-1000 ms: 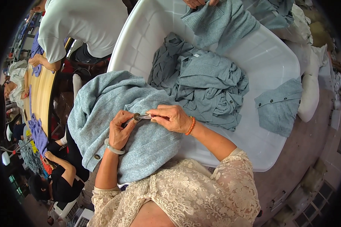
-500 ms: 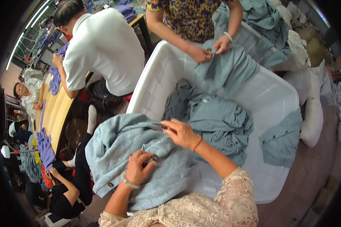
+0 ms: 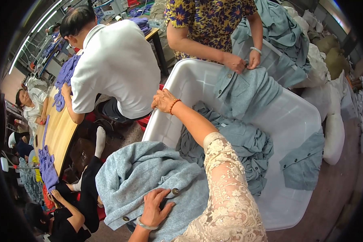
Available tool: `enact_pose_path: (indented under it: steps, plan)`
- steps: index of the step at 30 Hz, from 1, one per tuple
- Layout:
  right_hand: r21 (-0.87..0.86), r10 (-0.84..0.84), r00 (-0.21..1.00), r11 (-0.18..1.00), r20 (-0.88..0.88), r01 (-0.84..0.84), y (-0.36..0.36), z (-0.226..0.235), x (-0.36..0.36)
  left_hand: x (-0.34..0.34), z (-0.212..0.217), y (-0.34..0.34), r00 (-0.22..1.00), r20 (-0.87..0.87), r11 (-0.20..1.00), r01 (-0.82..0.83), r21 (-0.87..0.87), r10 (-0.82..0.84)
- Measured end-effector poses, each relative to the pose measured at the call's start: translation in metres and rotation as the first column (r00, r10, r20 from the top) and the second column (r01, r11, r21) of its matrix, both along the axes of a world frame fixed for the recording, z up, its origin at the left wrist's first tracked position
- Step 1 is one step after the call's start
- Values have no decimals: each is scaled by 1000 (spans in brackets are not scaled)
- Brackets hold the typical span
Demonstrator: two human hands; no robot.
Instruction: The recorder is inspecting and sorting sweaters from a large bin in a factory setting.
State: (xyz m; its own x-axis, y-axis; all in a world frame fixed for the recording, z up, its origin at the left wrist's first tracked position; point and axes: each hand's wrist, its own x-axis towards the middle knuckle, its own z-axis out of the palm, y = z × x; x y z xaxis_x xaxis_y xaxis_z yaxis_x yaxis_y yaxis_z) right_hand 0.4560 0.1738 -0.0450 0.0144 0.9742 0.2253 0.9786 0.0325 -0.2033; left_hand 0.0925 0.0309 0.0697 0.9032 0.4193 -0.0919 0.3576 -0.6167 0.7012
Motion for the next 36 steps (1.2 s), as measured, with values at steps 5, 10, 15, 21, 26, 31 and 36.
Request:
enact_pose_path:
  steps: [5, 10, 15, 21, 26, 31, 36]
  plan:
    - [-179, 63, 988, 980, -141, -88, 11, -8, 12, -2, 0, 6, 1000, 19, 999, -4, -38, 5]
    - [-90, 97, 995, 991, -19, -98, 12, -7, 18, -2, 1, 8, 1000, 25, 999, 2, -44, 0]
    - [-24, 39, 935, 999, 353, -32, 18, -39, 12, -4, 0, -5, 992, 88, 995, -90, 52, 85]
    - [-235, -36, 948, 965, 317, 116, 15, -23, -15, -10, -9, -12, 991, 79, 994, -108, -2, 108]
    - [-99, -167, 947, 975, 272, 201, -8, -2, -30, -13, -10, -11, 990, 115, 995, -87, 44, 82]
    - [337, -60, 996, 938, -71, 80, -86, 63, -46, -14, -7, -7, 990, 123, 997, -66, -37, 70]
    - [502, 201, 578, 754, -790, 424, -169, 178, 24, -27, 0, 3, 986, 165, 1000, -1, -25, 5]
